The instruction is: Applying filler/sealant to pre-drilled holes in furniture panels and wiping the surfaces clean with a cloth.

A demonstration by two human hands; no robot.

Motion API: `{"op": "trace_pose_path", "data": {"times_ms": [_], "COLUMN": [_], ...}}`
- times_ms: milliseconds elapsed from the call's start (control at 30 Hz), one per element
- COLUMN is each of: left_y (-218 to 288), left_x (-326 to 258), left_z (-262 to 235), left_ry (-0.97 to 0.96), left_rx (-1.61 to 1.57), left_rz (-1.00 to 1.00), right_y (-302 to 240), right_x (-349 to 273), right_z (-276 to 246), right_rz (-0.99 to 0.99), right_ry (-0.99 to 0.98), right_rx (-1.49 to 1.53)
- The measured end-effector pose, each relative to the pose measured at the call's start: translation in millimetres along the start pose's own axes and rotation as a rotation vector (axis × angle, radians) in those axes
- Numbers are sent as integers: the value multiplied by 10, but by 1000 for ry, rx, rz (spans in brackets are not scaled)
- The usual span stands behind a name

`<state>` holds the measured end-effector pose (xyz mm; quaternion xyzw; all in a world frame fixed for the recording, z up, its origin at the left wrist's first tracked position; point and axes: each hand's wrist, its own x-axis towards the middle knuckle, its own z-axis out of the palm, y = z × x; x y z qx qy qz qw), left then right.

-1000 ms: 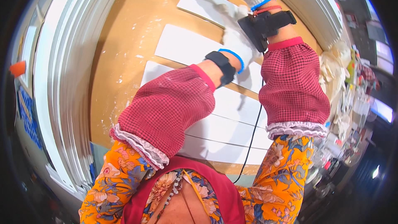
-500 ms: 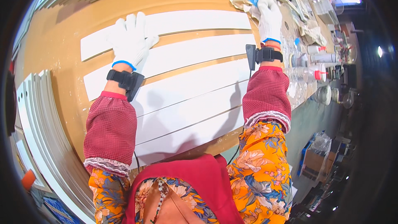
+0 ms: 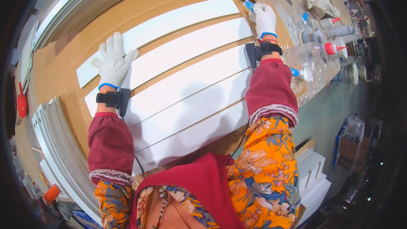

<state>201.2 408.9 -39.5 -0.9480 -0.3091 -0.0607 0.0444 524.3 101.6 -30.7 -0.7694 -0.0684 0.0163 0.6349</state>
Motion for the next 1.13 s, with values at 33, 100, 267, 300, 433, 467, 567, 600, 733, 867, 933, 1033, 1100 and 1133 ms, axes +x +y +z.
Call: {"op": "trace_pose_path", "data": {"times_ms": [33,100,267,300,433,467,567,600,733,867,933,1033,1100,1133], "left_y": [5,21,105,131,-19,-50,-156,-213,-353,-429,-352,-466,-630,-505], "left_x": [20,45,33,21,-5,-10,-12,1,-23,-506,-1039,-1842,-2318,-2396], "left_z": [-5,2,-48,-46,31,52,122,135,-67,-395,-824,-1007,-1039,-998], "left_ry": [-37,-74,-46,-44,-37,-52,-6,-25,-139,30,-168,-117,-198,-128], "left_rx": [-13,-18,1,6,3,-18,-115,-111,-303,-426,-597,-579,-765,-1250], "left_rz": [-6,-3,11,10,30,32,97,106,200,370,163,54,-129,-269], "right_y": [37,106,180,196,266,245,248,277,-220,-672,-389,-177,-96,61], "right_x": [-5,-11,80,91,-81,-106,-184,-238,-776,-1416,-1548,-1841,-2108,-2141], "right_z": [-26,-119,-318,-334,-239,-224,-253,-294,-81,-402,-811,-1480,-1624,-1828], "right_rz": [15,31,54,45,69,77,57,78,-15,65,-49,3,144,99], "right_ry": [13,5,-30,-16,8,7,-83,-79,-296,-355,-302,-280,-121,-175], "right_rx": [46,-10,-174,-125,-25,-25,-40,-43,92,40,-51,-58,-39,-63]}}
